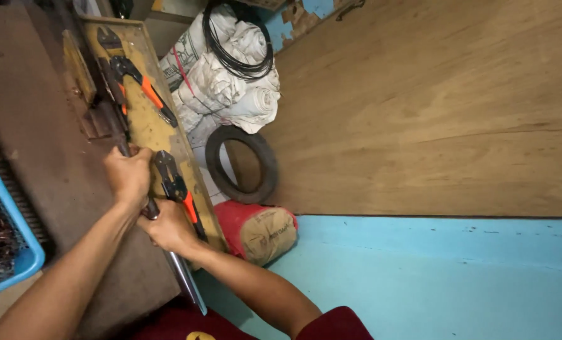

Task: Manually bending small metal clips using a jig and lever tool in a warehouse setting.

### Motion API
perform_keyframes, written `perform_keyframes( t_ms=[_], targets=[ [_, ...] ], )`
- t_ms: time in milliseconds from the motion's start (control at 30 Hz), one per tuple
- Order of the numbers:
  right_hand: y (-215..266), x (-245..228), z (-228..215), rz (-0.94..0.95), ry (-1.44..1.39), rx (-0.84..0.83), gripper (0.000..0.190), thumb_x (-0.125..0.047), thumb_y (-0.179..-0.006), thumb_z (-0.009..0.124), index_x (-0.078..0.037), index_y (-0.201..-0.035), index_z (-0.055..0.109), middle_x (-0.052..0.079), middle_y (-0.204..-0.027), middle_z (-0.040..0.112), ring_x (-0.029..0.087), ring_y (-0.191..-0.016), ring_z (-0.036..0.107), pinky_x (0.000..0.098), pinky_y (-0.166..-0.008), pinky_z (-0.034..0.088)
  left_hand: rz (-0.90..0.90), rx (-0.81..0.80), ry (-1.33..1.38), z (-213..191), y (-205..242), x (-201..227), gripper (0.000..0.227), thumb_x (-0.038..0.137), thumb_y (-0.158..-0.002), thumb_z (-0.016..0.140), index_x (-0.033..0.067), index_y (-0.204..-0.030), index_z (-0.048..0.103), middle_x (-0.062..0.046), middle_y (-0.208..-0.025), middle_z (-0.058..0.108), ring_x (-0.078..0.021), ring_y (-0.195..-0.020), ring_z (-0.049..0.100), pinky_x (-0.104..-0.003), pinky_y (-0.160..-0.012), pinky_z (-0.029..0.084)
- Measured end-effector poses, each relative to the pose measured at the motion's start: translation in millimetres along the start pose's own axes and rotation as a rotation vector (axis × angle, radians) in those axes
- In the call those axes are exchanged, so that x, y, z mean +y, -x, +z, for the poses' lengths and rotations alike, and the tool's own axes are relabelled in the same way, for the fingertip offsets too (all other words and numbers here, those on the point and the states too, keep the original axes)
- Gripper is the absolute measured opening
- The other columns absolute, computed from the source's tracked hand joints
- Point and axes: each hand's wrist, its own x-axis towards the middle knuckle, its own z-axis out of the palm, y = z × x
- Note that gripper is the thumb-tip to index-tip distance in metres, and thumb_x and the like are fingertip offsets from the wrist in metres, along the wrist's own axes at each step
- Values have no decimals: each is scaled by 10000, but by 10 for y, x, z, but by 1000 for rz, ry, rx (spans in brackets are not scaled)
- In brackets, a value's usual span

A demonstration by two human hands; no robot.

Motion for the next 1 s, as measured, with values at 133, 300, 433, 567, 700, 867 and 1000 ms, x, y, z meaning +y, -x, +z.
perform_keyframes(
  t_ms=[133,300,433,567,700,867,1000],
  targets=[
    [63,-150,-32,4,-22,-6,216,-206,-842,701,-134,-674,587,67,-469,547,197,-380,581,312,-337,495,-35,-5,54,-81,55,131,90,179,-793,749,117,-847,712,-72,-638,627,-201,-583,651,-359,-492,477],
    [-2,-43,-4,-28,-1,-12,229,-202,-848,683,-119,-668,569,70,-461,542,190,-384,581,304,-336,487,-46,-12,47,-72,48,49,93,182,-805,768,129,-835,698,-88,-635,628,-223,-579,659,-375,-475,469],
    [-174,179,31,-64,23,-18,216,-164,-862,666,-96,-677,577,106,-496,559,201,-434,600,304,-373,481,-36,-51,5,-157,111,204,182,183,-827,792,39,-909,715,-194,-728,674,-334,-712,713,-452,-534,496],
    [-59,140,-31,-86,160,-16,225,-228,-871,682,-64,-741,598,155,-580,585,306,-582,661,427,-487,487,23,-58,-59,-215,261,233,233,146,-830,823,-14,-943,699,-268,-814,678,-436,-833,713,-500,-670,538],
    [-109,88,39,-106,192,0,223,-288,-882,642,-126,-754,559,74,-571,582,237,-526,640,378,-504,466,-28,-95,23,-249,120,357,154,194,-842,772,96,-911,677,-85,-788,657,-239,-751,637,-419,-632,486],
    [135,-244,-82,-34,243,-36,242,-385,-888,597,-157,-812,567,60,-626,647,256,-514,683,384,-592,533,-122,-149,95,-346,257,623,101,172,-830,702,142,-916,659,22,-746,591,-111,-631,546,-345,-527,430],
    [197,-336,-127,20,198,-73,195,-313,-926,624,-139,-846,584,34,-693,655,228,-500,661,358,-474,519,-267,-218,294,-462,406,969,143,89,-865,624,169,-861,505,13,-622,429,-97,-469,398,-305,-362,308]
  ],
)
